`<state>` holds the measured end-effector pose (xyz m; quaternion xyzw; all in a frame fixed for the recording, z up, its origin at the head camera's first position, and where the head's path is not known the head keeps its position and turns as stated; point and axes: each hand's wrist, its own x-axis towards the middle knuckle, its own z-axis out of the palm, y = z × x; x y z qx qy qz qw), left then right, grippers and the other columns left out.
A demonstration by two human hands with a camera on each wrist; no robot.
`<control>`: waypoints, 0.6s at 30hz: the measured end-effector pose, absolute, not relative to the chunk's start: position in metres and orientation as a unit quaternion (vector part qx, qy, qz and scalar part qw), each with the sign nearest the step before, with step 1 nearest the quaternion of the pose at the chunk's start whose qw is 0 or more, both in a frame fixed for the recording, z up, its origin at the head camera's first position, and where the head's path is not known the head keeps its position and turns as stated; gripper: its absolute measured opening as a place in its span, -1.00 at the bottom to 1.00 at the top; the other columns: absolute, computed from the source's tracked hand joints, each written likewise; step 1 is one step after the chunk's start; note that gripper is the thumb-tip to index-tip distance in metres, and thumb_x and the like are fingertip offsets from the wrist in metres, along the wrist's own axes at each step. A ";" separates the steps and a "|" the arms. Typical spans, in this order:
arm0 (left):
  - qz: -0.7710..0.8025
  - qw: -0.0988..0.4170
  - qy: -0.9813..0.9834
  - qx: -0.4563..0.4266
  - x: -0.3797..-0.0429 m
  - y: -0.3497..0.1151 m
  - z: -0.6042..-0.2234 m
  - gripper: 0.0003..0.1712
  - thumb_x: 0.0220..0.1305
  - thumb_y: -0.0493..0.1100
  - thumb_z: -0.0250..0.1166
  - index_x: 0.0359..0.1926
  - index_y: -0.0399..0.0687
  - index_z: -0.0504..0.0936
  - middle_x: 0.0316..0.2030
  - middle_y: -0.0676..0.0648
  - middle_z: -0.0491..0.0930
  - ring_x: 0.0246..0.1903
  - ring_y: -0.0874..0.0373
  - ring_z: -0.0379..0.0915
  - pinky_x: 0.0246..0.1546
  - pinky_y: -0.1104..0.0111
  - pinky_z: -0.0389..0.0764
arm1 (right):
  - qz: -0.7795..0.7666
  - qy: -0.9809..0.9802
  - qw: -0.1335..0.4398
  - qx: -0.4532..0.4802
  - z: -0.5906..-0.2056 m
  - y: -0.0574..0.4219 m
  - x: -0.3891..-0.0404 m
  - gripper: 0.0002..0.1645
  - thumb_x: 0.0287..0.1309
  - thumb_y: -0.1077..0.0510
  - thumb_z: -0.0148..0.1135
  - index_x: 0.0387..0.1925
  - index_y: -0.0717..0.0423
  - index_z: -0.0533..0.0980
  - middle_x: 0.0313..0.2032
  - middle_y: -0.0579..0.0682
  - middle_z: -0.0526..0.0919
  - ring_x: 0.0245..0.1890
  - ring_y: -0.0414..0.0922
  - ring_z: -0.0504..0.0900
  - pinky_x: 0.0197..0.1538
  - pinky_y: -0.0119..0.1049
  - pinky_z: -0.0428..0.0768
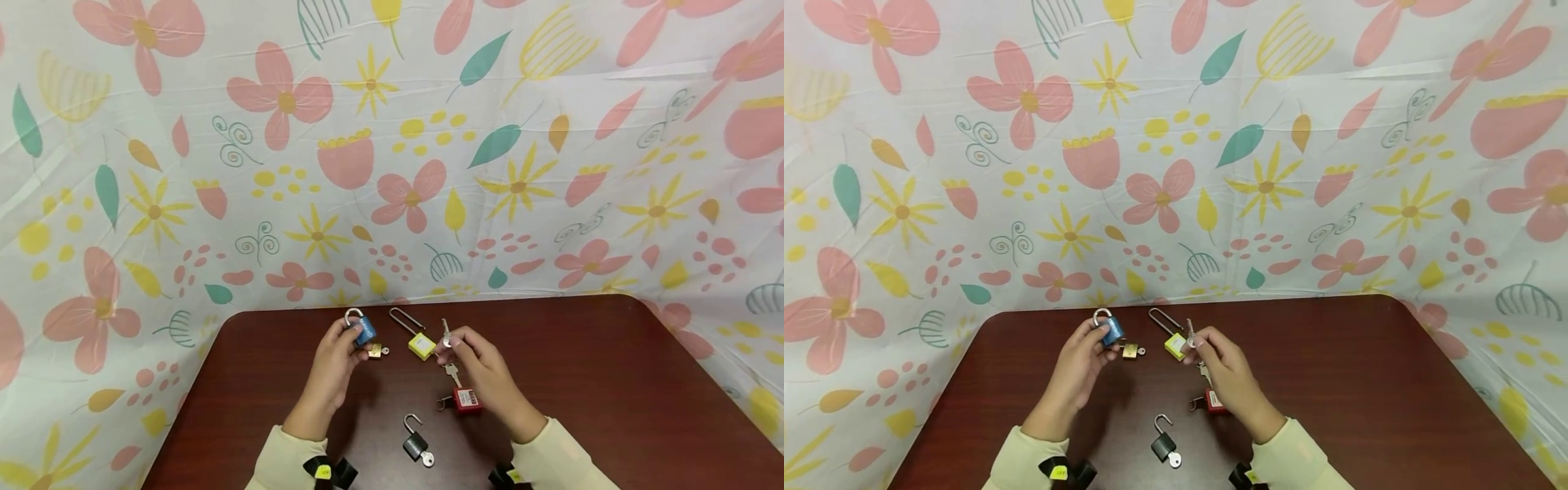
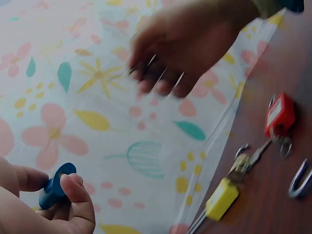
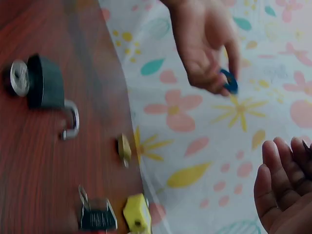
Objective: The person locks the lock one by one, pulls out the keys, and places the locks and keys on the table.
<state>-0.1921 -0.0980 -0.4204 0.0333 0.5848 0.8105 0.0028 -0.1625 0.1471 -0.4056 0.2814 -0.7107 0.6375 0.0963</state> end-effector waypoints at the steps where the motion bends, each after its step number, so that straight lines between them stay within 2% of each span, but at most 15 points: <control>1: 0.810 0.005 0.586 0.031 -0.194 -0.101 -0.420 -0.72 0.42 -0.18 0.04 0.03 -0.27 0.35 -0.18 -0.23 0.39 -0.34 0.01 0.43 -0.37 0.39 0.48 | 0.636 -0.715 0.100 0.274 -0.406 0.151 -0.163 -0.76 0.40 0.43 -0.22 -0.28 0.46 0.41 -0.29 0.36 0.52 -0.34 0.24 0.53 -0.19 -0.05 0.57; 8: 0.805 0.002 0.593 0.009 -0.201 -0.120 -0.426 -0.76 0.41 -0.23 0.02 0.02 -0.26 0.36 -0.16 -0.26 0.38 -0.33 -0.01 0.43 -0.36 0.36 0.48 | 0.620 -0.737 0.124 0.238 -0.410 0.178 -0.167 -0.75 0.42 0.41 -0.22 -0.31 0.46 0.39 -0.28 0.36 0.54 -0.35 0.23 0.53 -0.21 -0.15 0.56; 12: 0.798 0.003 0.603 -0.005 -0.203 -0.129 -0.431 -0.76 0.42 -0.22 0.01 0.02 -0.25 0.35 -0.14 -0.26 0.37 -0.33 -0.01 0.43 -0.32 0.33 0.48 | 0.623 -0.739 0.128 0.220 -0.427 0.194 -0.174 -0.73 0.44 0.36 -0.21 -0.31 0.41 0.41 -0.28 0.30 0.57 -0.34 0.17 0.55 -0.22 -0.23 0.56; 18: 0.779 0.007 0.627 -0.019 -0.206 -0.143 -0.436 -0.73 0.43 -0.21 0.01 0.06 -0.27 0.33 -0.14 -0.26 0.36 -0.33 0.01 0.44 -0.29 0.34 0.50 | 0.618 -0.755 0.140 0.166 -0.431 0.211 -0.173 -0.72 0.45 0.32 -0.17 -0.29 0.41 0.43 -0.29 0.30 0.58 -0.36 0.19 0.56 -0.23 -0.19 0.57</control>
